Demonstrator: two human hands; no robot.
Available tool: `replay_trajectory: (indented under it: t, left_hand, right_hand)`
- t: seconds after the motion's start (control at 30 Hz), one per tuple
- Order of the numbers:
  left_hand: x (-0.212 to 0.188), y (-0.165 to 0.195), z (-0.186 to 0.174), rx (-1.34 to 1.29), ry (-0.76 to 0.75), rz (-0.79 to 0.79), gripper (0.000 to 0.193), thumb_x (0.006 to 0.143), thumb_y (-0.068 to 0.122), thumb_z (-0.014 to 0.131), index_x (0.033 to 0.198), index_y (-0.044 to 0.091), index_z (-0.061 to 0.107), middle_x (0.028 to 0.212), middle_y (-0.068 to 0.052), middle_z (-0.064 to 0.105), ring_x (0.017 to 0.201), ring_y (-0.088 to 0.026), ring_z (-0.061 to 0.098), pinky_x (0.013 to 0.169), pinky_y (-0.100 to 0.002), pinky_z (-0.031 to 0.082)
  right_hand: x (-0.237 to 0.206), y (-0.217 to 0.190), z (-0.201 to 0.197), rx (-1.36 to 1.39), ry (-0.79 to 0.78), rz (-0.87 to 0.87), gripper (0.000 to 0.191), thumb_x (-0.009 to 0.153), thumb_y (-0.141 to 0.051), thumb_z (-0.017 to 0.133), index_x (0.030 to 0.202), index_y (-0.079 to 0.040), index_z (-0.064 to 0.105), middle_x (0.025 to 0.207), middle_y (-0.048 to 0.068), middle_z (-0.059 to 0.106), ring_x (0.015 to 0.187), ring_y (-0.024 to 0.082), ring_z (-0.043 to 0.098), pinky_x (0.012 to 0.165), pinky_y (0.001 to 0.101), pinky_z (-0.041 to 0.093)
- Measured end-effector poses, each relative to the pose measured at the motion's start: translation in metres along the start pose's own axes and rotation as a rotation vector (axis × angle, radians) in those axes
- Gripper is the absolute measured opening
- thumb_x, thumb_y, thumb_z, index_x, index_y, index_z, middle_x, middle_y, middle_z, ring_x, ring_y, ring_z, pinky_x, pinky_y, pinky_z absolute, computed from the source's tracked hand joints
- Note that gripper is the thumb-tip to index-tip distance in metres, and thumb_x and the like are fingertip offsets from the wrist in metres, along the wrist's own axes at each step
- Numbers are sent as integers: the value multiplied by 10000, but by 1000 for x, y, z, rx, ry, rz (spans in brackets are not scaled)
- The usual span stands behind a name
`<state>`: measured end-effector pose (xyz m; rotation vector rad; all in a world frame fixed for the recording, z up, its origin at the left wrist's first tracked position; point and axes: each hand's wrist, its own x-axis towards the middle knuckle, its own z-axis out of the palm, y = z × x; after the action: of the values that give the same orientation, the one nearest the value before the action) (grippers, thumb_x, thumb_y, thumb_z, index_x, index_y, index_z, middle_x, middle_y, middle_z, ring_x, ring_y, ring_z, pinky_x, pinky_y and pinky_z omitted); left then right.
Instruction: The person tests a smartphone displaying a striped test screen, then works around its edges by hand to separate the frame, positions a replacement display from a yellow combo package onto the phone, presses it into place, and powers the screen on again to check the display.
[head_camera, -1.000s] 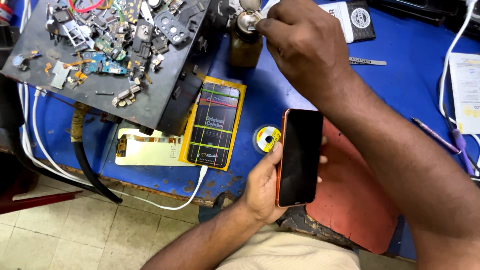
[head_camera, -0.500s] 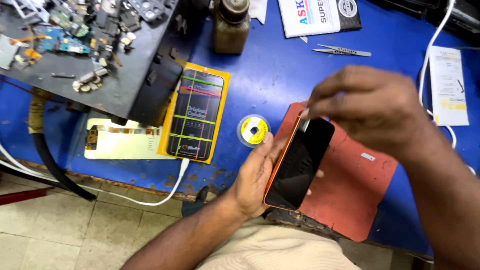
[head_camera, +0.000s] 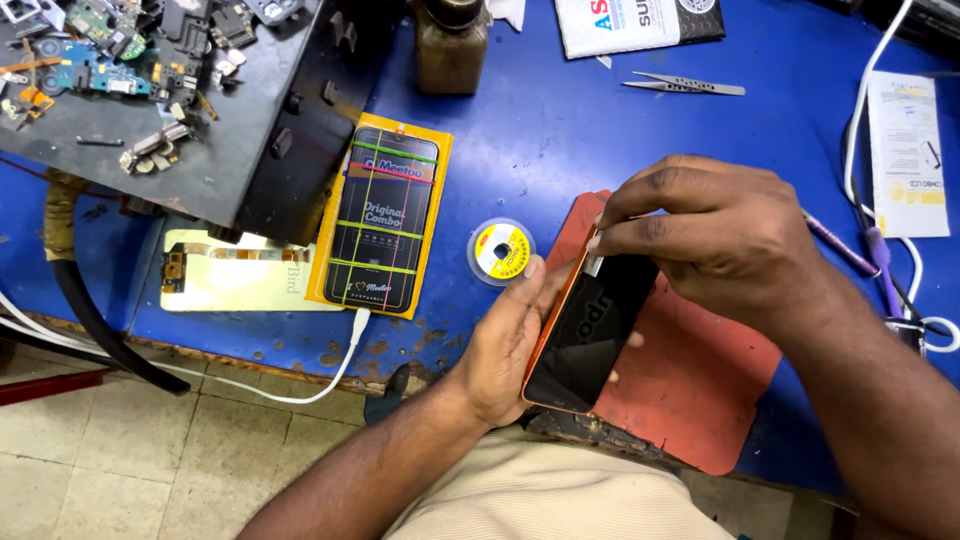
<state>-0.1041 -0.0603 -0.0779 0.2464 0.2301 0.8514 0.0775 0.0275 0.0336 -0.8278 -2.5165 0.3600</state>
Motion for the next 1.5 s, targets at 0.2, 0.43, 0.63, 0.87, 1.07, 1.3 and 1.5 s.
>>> replay_trajectory:
  t: [0.2, 0.43, 0.63, 0.87, 1.07, 1.3, 1.5]
  left_hand:
    - [0, 1, 0, 1, 6, -10, 794, 1113, 610, 279, 1565, -25, 430, 1329, -140, 638, 1099, -222, 687, 830, -357, 619]
    - [-1, -1, -3, -55, 9, -41, 744, 1130, 616, 280, 1491, 0, 491, 1175, -223, 678, 981, -247, 728, 810, -373, 634]
    - [-1, -2, -5, -56, 38, -52, 721, 1133, 615, 281, 1395, -9, 529, 1125, -246, 692, 938, -264, 739, 802, -384, 637]
    - [1, 1, 2, -27, 32, -49, 752, 1114, 617, 260, 1531, 28, 470, 1270, -150, 653, 1074, -261, 702, 830, -393, 629]
    - [1, 2, 5, -6, -3, -61, 787, 1121, 629, 257, 1524, -17, 459, 1270, -159, 648, 1089, -283, 705, 838, -402, 632]
    - [-1, 7, 16, 173, 171, -156, 683, 1071, 572, 388, 1402, -17, 490, 1090, -142, 681, 883, -269, 707, 728, -385, 628]
    - [-20, 20, 32, 1349, 266, 376, 724, 807, 150, 802, 1434, 8, 471, 1366, -222, 517, 1224, -312, 586, 912, -382, 589]
  right_hand:
    - [-2, 1, 3, -26, 23, 10, 343, 693, 131, 750, 936, -109, 774, 966, 49, 731, 930, 234, 741, 778, 343, 608]
    - [2, -4, 12, -12, 36, -50, 236, 695, 30, 821, 898, -75, 760, 927, 64, 724, 884, 245, 732, 759, 351, 600]
    - [3, -12, 14, 23, 22, -78, 263, 649, 26, 801, 899, -45, 763, 892, 67, 715, 876, 252, 727, 779, 370, 601]
    - [-6, 4, 7, -73, 66, 28, 243, 707, 70, 800, 926, -31, 774, 961, 103, 727, 906, 268, 720, 774, 362, 586]
    - [-30, 21, -3, 414, 12, 469, 138, 845, 50, 711, 956, -31, 719, 1113, 86, 734, 1038, 174, 717, 883, 310, 589]
    - [-81, 38, 7, 845, -134, 931, 87, 883, -32, 714, 951, 17, 738, 899, 52, 740, 855, 135, 669, 802, 300, 532]
    - [-138, 27, 18, 821, 120, 1133, 108, 887, -15, 720, 988, 23, 728, 892, 51, 723, 818, 128, 660, 764, 279, 533]
